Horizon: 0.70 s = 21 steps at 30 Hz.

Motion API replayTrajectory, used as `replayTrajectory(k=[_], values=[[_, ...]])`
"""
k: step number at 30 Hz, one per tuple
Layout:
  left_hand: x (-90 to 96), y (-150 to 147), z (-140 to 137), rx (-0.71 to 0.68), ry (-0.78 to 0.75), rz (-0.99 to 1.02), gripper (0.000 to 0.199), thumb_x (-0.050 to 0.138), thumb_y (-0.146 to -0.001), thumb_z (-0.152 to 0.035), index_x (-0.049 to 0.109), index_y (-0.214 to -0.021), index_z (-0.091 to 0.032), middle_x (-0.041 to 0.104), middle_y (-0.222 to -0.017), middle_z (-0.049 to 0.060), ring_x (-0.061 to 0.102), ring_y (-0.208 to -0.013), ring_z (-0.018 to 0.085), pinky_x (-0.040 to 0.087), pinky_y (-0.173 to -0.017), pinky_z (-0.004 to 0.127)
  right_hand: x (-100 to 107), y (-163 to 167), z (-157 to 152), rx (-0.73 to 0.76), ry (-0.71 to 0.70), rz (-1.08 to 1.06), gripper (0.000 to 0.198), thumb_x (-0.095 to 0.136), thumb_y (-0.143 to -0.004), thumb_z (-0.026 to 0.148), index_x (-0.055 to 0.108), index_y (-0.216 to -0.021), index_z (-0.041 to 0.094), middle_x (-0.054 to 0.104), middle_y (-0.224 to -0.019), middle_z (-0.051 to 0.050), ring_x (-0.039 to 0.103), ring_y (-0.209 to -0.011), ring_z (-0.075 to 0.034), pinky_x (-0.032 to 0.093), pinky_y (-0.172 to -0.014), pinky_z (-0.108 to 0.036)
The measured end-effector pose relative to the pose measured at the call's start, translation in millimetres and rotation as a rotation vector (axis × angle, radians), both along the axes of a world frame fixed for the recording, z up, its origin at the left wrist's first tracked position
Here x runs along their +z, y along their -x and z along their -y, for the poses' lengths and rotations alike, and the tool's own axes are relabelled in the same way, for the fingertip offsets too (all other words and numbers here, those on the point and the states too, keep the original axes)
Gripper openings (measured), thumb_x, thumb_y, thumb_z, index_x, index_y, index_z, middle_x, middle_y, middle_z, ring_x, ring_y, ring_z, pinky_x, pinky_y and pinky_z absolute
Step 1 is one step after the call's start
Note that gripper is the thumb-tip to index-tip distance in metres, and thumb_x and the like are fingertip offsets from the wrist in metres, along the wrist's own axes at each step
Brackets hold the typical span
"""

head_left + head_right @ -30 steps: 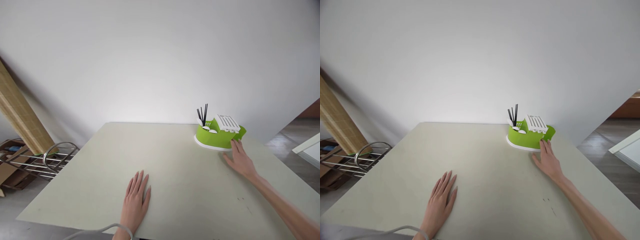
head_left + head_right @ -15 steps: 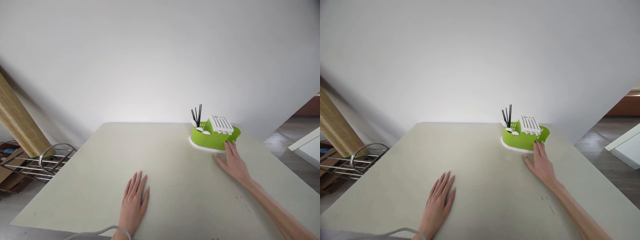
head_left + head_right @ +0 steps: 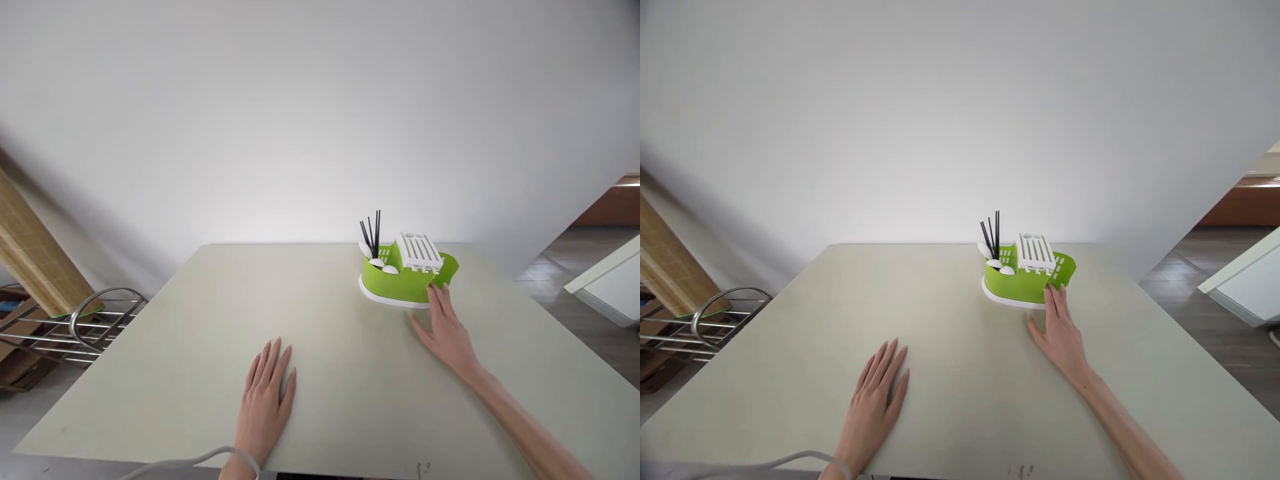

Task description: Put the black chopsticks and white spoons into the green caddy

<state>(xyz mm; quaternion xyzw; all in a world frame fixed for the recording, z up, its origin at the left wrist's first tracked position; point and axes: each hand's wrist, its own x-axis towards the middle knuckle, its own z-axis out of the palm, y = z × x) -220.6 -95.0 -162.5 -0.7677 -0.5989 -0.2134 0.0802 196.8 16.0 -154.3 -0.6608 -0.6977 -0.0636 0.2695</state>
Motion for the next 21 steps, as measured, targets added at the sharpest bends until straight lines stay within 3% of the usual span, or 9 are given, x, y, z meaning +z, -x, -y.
replayTrajectory(k=[15, 21], values=[[-1.0, 1.3, -1.9, -0.009, -0.009, -0.015, 0.061, 0.048, -0.108, -0.037, 0.035, -0.167, -0.031, 0.036, -0.172, 0.005, 0.035, -0.158, 0.029, 0.039, -0.127, 0.052, 10.5, 58.0, 37.2, 0.065, 0.001, -0.064, 0.081, 0.039, -0.109, 0.044, -0.005, -0.173, 0.024, 0.029, -0.175, -0.012, 0.019, -0.163, -0.036, 0.068, -0.080, -0.043], [-1.6, 0.5, -2.1, -0.011, 0.008, 0.017, 0.057, 0.049, -0.107, -0.036, 0.043, -0.164, -0.028, 0.038, -0.171, 0.007, 0.036, -0.158, 0.030, 0.038, -0.127, 0.054, 9.3, 84.7, 53.8, 0.108, 0.006, -0.120, 0.082, 0.040, -0.109, 0.040, -0.010, -0.173, 0.028, 0.027, -0.176, -0.009, 0.018, -0.164, -0.035, 0.068, -0.081, -0.044]])
